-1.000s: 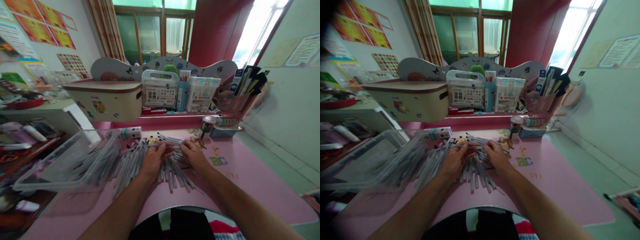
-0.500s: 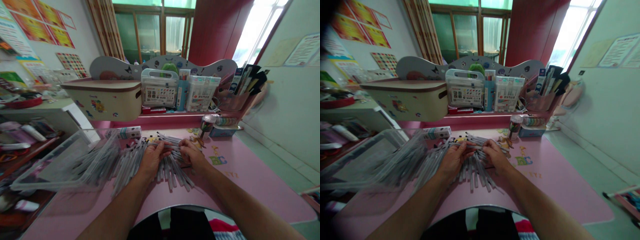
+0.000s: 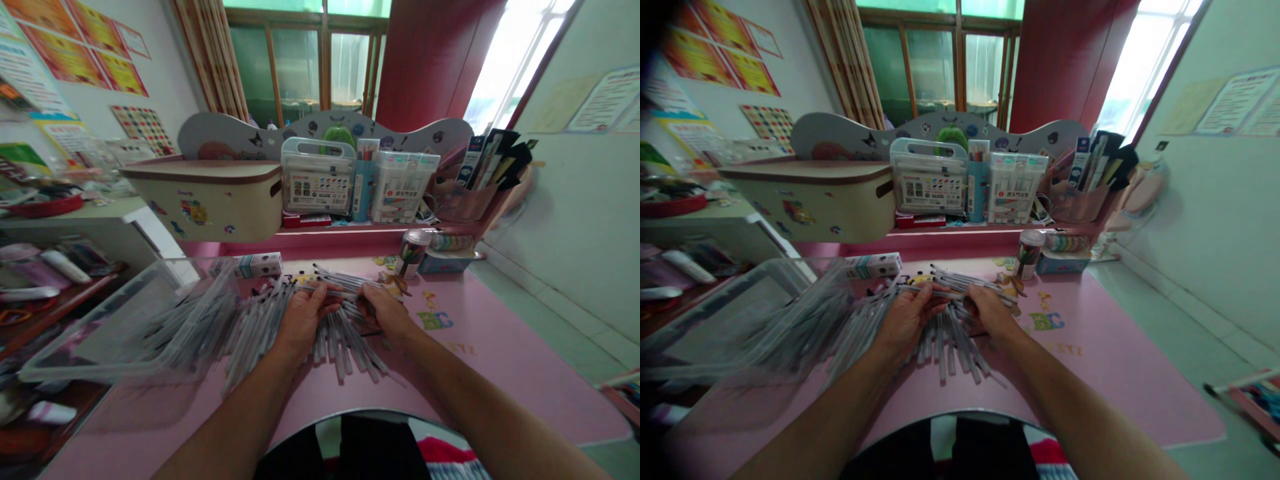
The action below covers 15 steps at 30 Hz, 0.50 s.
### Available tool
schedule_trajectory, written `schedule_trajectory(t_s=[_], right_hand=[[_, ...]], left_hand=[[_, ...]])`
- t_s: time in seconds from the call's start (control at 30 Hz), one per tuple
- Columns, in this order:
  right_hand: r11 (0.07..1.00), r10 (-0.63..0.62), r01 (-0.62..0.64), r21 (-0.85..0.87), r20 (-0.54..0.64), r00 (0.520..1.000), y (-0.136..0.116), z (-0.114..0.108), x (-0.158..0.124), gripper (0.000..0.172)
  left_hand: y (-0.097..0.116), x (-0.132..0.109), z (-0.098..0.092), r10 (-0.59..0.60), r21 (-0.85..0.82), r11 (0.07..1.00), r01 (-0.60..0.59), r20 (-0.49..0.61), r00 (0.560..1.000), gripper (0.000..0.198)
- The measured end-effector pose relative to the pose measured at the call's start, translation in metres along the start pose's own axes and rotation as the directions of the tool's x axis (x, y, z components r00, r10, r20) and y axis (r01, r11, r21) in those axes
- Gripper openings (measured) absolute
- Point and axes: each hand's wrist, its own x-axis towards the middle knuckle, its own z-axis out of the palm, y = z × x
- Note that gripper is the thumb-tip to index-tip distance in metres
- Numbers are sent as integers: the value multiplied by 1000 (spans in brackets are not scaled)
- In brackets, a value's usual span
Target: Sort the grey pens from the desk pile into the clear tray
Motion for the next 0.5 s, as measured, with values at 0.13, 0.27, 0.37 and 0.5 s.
schedule_trajectory(t_s=[0.13,0.27,0.37,0.5], right_hand=[[1000,4,-3,-26,41,999,1,-1,1,32],[994,47,-52,96,62,997,3,-1,3,14],[999,16,-16,47,14,1000,9,-2,5,24],[1000,10,-10,14,19,1000,10,-1,3,34]], left_hand=[[2,0,1,-3,-6,1000,3,-12,1000,31],[2,0,1,-2,1,1000,2,-20,1000,31],[1,0,1,-1,6,1000,1,-17,1000,31],[1,1,0,5,15,1000,-5,-20,1000,31]])
